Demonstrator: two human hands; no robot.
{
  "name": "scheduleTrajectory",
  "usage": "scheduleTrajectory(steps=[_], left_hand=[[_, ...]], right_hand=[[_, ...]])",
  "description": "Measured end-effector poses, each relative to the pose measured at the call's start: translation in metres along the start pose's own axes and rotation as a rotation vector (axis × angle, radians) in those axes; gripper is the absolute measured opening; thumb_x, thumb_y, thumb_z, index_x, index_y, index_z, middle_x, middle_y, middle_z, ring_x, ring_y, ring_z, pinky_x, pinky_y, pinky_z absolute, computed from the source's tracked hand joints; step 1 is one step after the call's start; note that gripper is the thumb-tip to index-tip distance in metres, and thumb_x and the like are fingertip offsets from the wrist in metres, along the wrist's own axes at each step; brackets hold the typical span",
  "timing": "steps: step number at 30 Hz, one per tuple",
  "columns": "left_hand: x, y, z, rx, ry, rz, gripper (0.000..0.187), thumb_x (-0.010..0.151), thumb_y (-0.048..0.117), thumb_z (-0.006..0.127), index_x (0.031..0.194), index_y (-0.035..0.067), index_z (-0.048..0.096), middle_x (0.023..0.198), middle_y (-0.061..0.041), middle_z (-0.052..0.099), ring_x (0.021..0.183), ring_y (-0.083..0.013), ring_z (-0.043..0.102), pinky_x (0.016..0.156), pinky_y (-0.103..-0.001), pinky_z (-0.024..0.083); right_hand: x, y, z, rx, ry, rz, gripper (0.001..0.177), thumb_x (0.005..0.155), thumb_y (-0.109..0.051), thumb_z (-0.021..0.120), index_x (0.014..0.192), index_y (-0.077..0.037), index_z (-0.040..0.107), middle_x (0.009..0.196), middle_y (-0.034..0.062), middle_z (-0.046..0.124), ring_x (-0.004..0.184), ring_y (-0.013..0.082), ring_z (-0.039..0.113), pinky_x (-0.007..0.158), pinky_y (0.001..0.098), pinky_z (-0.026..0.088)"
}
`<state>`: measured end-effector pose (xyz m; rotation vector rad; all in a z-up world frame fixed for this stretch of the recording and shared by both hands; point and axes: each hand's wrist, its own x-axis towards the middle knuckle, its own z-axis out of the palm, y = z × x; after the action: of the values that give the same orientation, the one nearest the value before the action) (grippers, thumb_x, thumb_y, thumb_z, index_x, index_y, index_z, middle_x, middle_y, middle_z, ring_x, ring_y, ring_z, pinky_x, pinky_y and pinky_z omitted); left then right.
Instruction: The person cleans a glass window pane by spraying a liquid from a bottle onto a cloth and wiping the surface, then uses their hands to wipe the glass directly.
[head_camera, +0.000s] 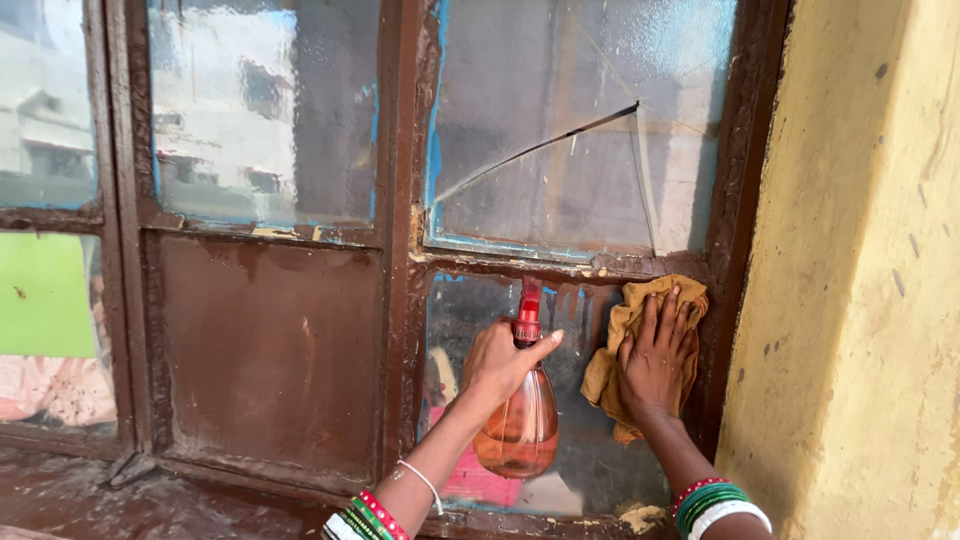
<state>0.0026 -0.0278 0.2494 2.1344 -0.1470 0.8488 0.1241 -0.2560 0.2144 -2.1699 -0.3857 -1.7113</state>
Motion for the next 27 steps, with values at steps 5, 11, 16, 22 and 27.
scheduleTrajectory(steps=[5,11,16,22,27], left_hand=[[0.008,-0.022,0.004,-0.041,0.052,0.08,0.046,0.072,0.052,0.076,0.072,0.007,0.071,0.074,-0.019,0.072,0.075,-0.0347,0.073,0.075,-0.048,0.055],[0.006,-0.019,-0.002,-0.043,-0.084,0.185,0.043,0.07,0.047,0.077,0.075,0.005,0.068,0.075,-0.018,0.072,0.073,-0.0336,0.072,0.075,-0.046,0.055],[0.008,0.005,0.011,-0.115,-0.153,0.218,0.043,0.069,0.047,0.076,0.074,0.006,0.066,0.072,-0.016,0.072,0.07,-0.0319,0.073,0.073,-0.044,0.056],[0.016,0.034,0.044,0.005,-0.094,0.327,0.043,0.069,0.045,0.077,0.066,0.003,0.067,0.066,-0.02,0.068,0.064,-0.0339,0.07,0.066,-0.047,0.056],[0.018,0.051,0.047,-0.025,-0.253,0.35,0.046,0.066,0.046,0.077,0.067,0.001,0.067,0.067,-0.02,0.071,0.062,-0.0309,0.072,0.063,-0.046,0.057]], right_hand=[[-0.001,-0.03,0.015,0.161,0.062,0.194,0.068,0.107,-0.041,0.039,0.164,-0.006,0.023,0.175,0.0138,0.0,0.161,0.0405,0.001,0.125,0.063,0.008],[-0.002,-0.03,0.01,0.117,0.043,0.129,0.084,0.099,-0.049,0.048,0.162,-0.002,0.021,0.172,0.0195,-0.002,0.158,0.0445,0.0,0.122,0.0638,0.01],[-0.001,-0.022,0.018,-0.037,0.016,0.09,0.086,0.101,-0.048,0.049,0.163,0.003,0.018,0.172,0.0251,-0.002,0.158,0.0478,0.001,0.123,0.0654,0.013],[-0.003,-0.004,0.031,-0.181,-0.042,0.038,0.089,0.101,-0.045,0.052,0.164,0.005,0.014,0.171,0.0298,-0.003,0.157,0.0519,0.002,0.121,0.0673,0.015],[-0.003,0.01,0.04,-0.26,-0.052,0.002,0.091,0.099,-0.042,0.054,0.167,0.002,0.012,0.172,0.0291,-0.007,0.159,0.0508,-0.001,0.122,0.0679,0.019]])
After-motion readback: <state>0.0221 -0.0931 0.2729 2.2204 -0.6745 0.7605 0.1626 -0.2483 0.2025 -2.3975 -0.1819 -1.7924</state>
